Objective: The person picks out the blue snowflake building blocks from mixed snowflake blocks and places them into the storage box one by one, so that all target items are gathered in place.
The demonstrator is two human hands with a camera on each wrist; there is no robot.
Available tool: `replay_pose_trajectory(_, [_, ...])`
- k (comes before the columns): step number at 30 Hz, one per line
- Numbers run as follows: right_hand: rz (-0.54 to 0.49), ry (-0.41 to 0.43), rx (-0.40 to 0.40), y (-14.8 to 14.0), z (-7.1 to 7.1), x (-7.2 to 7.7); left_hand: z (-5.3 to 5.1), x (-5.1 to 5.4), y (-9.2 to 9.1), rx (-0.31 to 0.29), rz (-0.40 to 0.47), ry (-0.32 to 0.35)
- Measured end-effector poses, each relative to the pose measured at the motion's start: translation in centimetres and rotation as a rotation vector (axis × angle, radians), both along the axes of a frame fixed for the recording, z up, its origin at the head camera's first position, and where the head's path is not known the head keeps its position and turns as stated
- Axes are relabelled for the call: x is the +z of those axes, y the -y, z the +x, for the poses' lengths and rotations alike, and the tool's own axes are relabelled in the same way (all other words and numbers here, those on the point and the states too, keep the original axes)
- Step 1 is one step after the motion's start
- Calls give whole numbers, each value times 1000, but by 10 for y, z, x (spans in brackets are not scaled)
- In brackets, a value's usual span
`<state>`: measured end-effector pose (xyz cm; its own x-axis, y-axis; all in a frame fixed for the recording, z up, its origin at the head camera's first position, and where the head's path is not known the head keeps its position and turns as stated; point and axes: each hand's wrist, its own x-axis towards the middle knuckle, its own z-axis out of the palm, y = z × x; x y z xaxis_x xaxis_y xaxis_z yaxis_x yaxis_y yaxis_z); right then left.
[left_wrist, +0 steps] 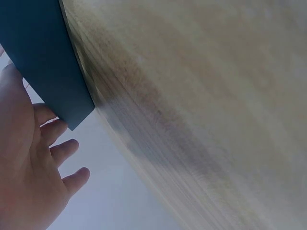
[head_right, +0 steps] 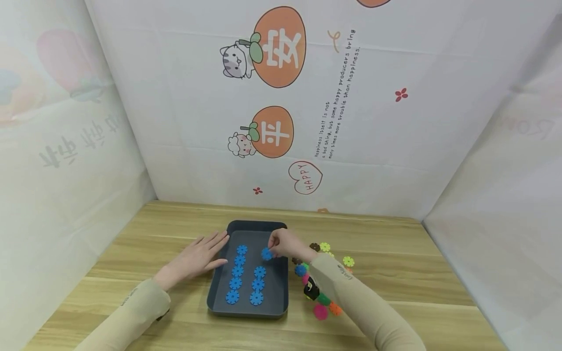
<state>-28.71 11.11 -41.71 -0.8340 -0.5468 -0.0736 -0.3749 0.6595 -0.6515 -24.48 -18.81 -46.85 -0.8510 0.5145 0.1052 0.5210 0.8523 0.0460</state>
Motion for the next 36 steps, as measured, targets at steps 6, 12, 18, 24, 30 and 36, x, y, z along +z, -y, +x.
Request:
replay_pose_trajectory(6, [-19,16,4,9,2,-10,1,1,0,-2,1,-12])
replay_pose_trajectory(12, [-30,44,4,13,2,-13,1,-1,0,-2,3,-10])
replay_pose_trajectory(18, [-17,43,-21,17,2,-16,2,1,0,2,3,-10])
replay_pose_trajectory(24, [-7,30,-33,21,2,-21,2,2,-1,0,-1,-14])
replay_pose_trajectory(30, [1,-7,-26,22,4,-22,2,1,-1,-1,3,-15])
replay_pose_trajectory(36, [24,-19,-32,22,4,-22,0,0,0,3,-1,-6])
